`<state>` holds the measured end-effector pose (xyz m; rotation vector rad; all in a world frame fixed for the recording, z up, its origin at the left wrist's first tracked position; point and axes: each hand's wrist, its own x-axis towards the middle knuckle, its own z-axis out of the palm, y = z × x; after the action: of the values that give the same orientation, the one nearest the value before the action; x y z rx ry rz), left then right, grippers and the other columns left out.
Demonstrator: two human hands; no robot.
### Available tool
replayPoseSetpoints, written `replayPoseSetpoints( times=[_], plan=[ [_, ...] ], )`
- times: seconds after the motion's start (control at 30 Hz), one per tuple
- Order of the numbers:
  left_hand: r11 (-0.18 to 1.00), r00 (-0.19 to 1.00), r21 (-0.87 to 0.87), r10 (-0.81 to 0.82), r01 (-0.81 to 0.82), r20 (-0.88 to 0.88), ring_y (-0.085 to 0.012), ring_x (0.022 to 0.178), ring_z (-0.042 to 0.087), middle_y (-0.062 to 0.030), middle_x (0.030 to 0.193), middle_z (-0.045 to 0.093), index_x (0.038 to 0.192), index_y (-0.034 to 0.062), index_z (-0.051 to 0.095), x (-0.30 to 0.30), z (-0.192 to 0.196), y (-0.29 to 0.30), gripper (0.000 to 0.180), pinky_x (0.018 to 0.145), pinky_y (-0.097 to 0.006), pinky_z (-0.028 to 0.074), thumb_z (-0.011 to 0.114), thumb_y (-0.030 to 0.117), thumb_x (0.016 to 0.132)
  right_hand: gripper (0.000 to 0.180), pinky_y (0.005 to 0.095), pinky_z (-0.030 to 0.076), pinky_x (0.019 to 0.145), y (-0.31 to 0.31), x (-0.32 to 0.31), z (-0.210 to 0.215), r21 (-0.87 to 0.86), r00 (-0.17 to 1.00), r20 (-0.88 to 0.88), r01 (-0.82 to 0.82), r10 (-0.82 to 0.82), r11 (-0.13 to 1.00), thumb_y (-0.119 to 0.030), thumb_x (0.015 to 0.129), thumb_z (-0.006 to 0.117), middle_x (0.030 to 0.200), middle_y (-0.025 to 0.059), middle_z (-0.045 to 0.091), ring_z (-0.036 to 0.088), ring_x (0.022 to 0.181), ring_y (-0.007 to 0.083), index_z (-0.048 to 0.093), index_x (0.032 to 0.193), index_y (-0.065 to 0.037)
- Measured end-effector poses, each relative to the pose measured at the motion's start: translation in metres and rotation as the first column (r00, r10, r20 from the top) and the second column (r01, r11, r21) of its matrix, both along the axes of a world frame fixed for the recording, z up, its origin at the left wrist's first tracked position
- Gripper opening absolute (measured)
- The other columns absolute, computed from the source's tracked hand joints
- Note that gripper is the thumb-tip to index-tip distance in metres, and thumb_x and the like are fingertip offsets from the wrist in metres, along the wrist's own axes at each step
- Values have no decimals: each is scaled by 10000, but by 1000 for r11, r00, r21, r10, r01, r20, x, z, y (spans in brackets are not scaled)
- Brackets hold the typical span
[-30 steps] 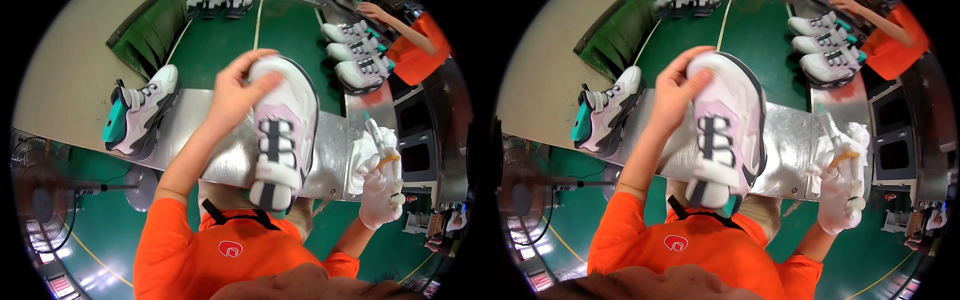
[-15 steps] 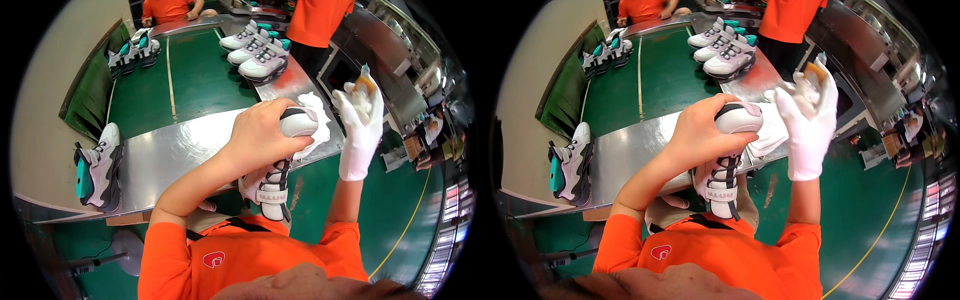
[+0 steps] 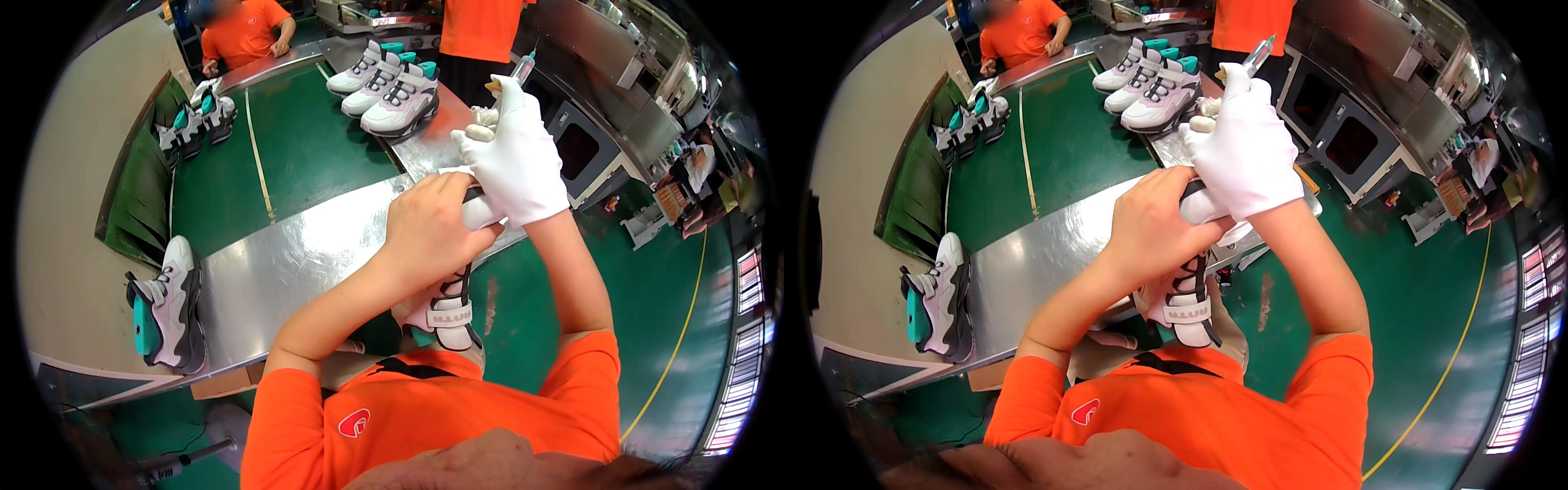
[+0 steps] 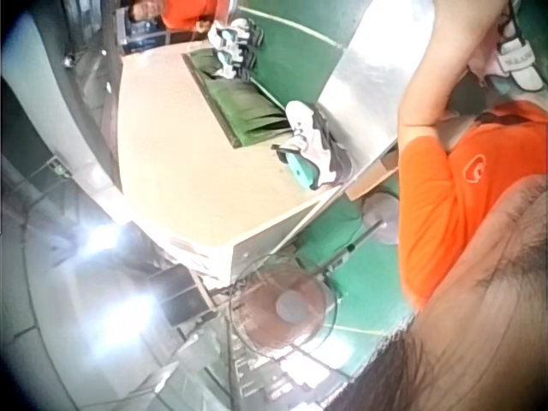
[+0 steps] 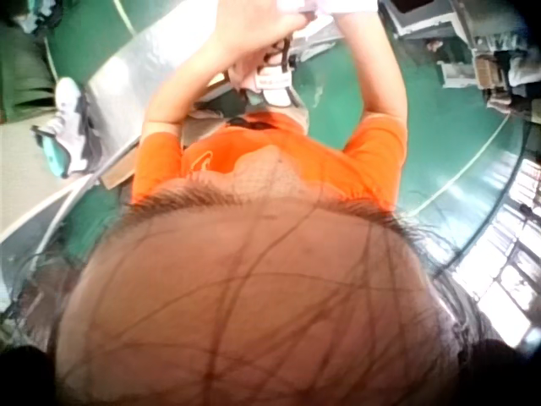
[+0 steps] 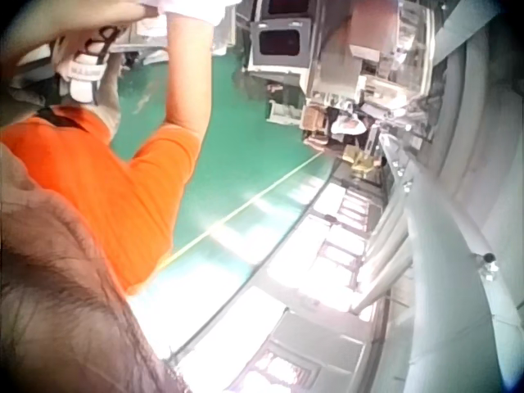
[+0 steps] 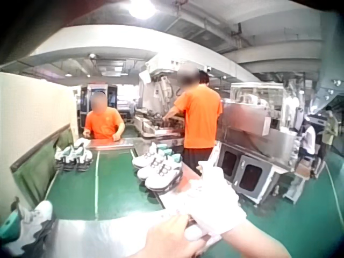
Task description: The person applies a liquid substance from a syringe to the seams and edges of a white and teal sneaker. They hold the shoe with one hand and use the syringe with the other to trace the contours of the shoe's upper and sole. The person repeats this process on multiple shoes placed on a metal table.
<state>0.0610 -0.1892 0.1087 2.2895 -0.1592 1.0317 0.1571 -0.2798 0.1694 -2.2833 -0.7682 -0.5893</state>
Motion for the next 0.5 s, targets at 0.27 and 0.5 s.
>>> replayPoseSetpoints(
  times=[0.27, 0.5],
  plan=[
    [987, 992, -128, -105, 96, -66, -321, 867, 678, -142, 941, 691, 1016, 40, 642, -4, 11, 35, 469, 756, -389, 540, 817, 317, 681, 745, 317, 545, 875, -32, 40, -22, 379, 994, -41, -79, 101, 922, -121, 726, 828, 1222, 152, 547, 661, 1030, 194, 449, 1359, -16],
    [851, 937, -518, -244, 85, -248, -136, 923, 642, -58, 1023, 679, 1160, 29, 625, 1, 13, 104, 518, 832, -292, 521, 840, 201, 721, 792, 285, 533, 859, -34, 26, -99, 580, 934, -215, -112, 284, 807, 52, 717, 757, 1334, 118, 443, 518, 1126, 176, 371, 1405, -25]
  ],
)
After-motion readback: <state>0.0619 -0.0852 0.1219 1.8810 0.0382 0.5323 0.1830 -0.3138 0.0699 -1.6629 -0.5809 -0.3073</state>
